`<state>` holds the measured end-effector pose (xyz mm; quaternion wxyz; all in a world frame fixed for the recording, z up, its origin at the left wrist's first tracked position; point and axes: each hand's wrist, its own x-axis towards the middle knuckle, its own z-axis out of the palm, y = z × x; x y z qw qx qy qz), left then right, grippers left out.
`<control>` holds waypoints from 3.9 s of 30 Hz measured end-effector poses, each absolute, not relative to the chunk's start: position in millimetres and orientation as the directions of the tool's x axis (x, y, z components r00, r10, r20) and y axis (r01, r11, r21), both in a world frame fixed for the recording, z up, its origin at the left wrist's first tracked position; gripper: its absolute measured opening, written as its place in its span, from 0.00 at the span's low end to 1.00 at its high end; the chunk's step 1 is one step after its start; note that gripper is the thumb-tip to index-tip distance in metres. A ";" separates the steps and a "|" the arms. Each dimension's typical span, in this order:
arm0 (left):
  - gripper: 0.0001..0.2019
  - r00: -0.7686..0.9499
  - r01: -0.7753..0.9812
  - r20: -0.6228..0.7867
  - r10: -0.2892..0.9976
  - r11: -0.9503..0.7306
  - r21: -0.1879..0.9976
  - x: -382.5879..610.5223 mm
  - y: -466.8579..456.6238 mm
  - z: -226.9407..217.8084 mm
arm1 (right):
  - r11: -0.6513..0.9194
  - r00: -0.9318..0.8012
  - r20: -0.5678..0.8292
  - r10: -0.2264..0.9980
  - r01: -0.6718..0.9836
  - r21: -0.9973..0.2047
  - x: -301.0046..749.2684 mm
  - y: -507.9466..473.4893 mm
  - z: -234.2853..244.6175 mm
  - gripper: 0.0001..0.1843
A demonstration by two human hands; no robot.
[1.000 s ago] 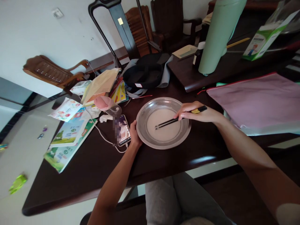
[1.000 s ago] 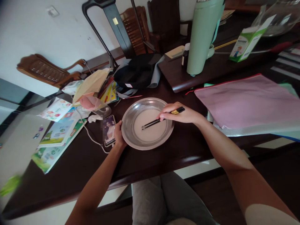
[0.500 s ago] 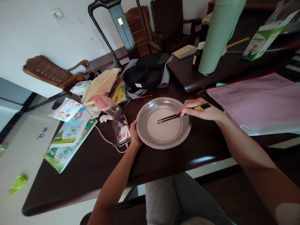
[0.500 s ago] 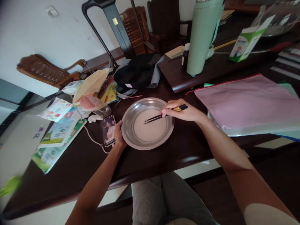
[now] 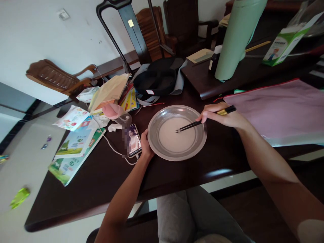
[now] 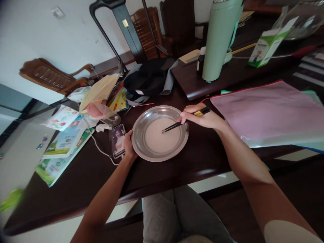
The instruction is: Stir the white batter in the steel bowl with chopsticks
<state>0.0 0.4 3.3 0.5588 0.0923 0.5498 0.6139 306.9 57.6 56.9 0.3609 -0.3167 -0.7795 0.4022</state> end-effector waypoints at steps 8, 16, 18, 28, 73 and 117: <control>0.12 -0.362 -0.574 -0.486 0.795 0.221 0.788 -0.2 0.5 2.5 | 0.506 -0.693 0.247 0.678 0.196 -0.840 299.9 55.3 57.3 0.17; 0.12 -0.373 -0.588 -0.504 0.779 0.222 0.778 2.7 0.1 5.6 | 0.481 -0.649 0.266 0.713 0.176 -0.859 308.6 56.0 59.5 0.23; 0.12 -0.379 -0.578 -0.484 0.789 0.207 0.789 2.2 0.2 4.2 | 0.487 -0.707 0.241 0.665 0.166 -0.857 302.8 54.9 59.2 0.20; 0.13 -0.376 -0.594 -0.488 0.787 0.200 0.779 3.0 0.1 5.3 | 0.470 -0.620 0.286 0.731 0.154 -0.869 308.9 55.2 58.4 0.23; 0.11 -0.364 -0.594 -0.489 0.793 0.206 0.777 3.9 -0.3 7.5 | 0.465 -0.548 0.281 0.788 0.230 -0.855 309.2 57.5 56.8 0.18; 0.12 -0.398 -0.564 -0.457 0.795 0.181 0.806 -0.1 1.4 -1.3 | 0.466 -0.703 0.226 0.675 0.168 -0.869 302.1 54.6 57.1 0.20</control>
